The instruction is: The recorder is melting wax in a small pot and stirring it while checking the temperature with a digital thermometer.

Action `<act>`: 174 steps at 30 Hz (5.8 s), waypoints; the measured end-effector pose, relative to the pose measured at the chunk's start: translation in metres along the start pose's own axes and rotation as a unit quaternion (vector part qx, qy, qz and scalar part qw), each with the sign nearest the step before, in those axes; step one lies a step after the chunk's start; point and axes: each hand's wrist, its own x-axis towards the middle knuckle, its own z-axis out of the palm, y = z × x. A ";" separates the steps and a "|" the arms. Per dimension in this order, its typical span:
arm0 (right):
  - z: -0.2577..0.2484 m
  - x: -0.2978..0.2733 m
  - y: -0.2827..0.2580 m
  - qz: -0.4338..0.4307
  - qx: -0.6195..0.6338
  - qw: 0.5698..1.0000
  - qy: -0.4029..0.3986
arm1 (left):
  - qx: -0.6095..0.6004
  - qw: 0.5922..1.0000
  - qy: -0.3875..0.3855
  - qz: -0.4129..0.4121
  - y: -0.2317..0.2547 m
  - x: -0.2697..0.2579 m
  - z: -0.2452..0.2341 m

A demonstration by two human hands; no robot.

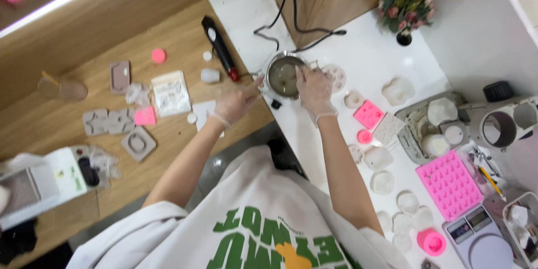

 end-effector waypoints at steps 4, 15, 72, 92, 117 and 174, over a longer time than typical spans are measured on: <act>0.000 -0.008 0.002 0.108 -0.028 0.994 0.020 | 0.026 0.999 -0.032 0.002 0.002 -0.004 0.001; -0.009 -0.021 -0.037 0.139 -0.010 0.990 0.038 | -0.055 0.998 -0.011 0.022 -0.012 0.001 0.001; 0.007 -0.008 -0.025 0.131 -0.045 0.981 0.137 | -0.089 0.995 0.041 0.017 -0.035 0.019 0.003; 0.011 -0.013 -0.011 0.116 -0.042 0.975 0.184 | -0.134 0.991 0.016 -0.005 -0.031 0.021 -0.006; 0.004 -0.012 -0.019 0.118 -0.028 0.980 0.155 | -0.112 0.993 -0.020 -0.015 -0.039 0.025 0.005; -0.009 -0.004 -0.008 0.088 -0.085 0.988 0.096 | -0.118 0.992 -0.034 -0.030 -0.025 0.027 -0.016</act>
